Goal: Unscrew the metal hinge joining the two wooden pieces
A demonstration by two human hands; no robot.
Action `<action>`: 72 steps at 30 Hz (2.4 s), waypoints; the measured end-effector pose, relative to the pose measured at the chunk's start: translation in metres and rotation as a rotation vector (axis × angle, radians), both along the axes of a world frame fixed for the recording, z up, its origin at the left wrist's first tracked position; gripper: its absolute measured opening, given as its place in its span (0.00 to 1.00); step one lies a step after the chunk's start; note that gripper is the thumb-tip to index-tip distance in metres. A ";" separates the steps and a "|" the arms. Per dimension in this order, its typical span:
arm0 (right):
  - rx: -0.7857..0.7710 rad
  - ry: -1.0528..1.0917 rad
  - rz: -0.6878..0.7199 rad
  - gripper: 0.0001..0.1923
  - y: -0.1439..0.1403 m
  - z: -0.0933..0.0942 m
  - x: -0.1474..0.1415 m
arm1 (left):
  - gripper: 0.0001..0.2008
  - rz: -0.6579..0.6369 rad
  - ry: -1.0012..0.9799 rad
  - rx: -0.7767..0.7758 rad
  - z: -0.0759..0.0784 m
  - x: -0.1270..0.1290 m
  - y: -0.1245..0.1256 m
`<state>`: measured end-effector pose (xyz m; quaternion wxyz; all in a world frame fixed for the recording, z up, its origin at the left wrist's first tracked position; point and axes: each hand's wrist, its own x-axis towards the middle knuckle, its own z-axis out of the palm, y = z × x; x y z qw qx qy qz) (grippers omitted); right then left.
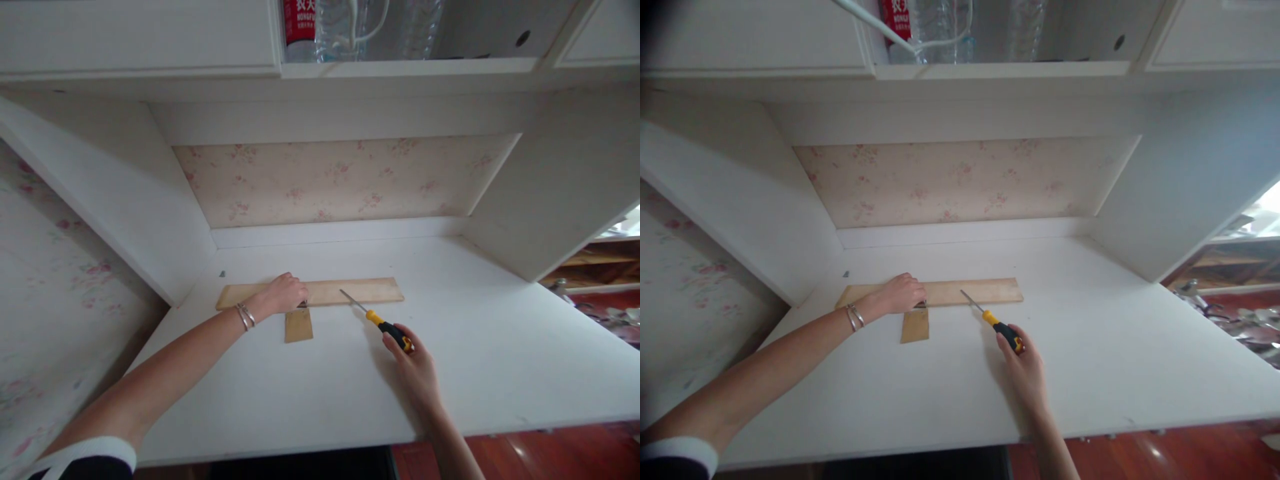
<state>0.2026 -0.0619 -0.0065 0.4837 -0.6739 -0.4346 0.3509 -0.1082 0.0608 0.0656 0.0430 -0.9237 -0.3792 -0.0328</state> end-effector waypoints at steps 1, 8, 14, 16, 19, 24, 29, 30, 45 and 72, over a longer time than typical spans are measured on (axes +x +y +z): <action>-0.003 -0.013 0.000 0.31 0.000 -0.001 0.000 | 0.08 0.009 0.015 0.011 -0.001 0.001 0.000; -0.016 -0.022 0.001 0.30 -0.002 -0.001 0.000 | 0.19 0.275 -0.057 0.001 0.003 0.004 0.004; -0.008 0.022 -0.012 0.31 -0.002 0.001 -0.003 | 0.17 0.420 -0.273 -0.033 0.002 -0.033 0.010; -0.011 0.046 -0.024 0.31 -0.002 0.001 -0.004 | 0.16 0.527 -0.330 -0.023 -0.002 -0.062 0.015; -0.050 0.086 -0.012 0.33 0.000 -0.001 -0.005 | 0.16 0.735 -0.369 -0.004 -0.012 -0.115 0.023; -0.076 0.116 -0.027 0.34 0.006 -0.007 -0.004 | 0.17 1.074 -0.257 0.032 -0.033 -0.192 0.029; -0.103 0.105 -0.074 0.36 0.010 -0.003 -0.006 | 0.19 1.107 -0.181 -0.031 -0.048 -0.219 0.034; -0.115 0.095 -0.086 0.36 0.010 -0.001 -0.007 | 0.19 1.111 -0.183 -0.035 -0.050 -0.219 0.036; -0.156 0.076 -0.139 0.35 0.013 0.006 -0.012 | 0.20 1.208 -0.204 -0.033 -0.044 -0.214 0.047; -0.078 0.094 -0.051 0.34 0.007 -0.003 -0.005 | 0.11 0.375 -0.152 -0.141 -0.040 -0.016 -0.043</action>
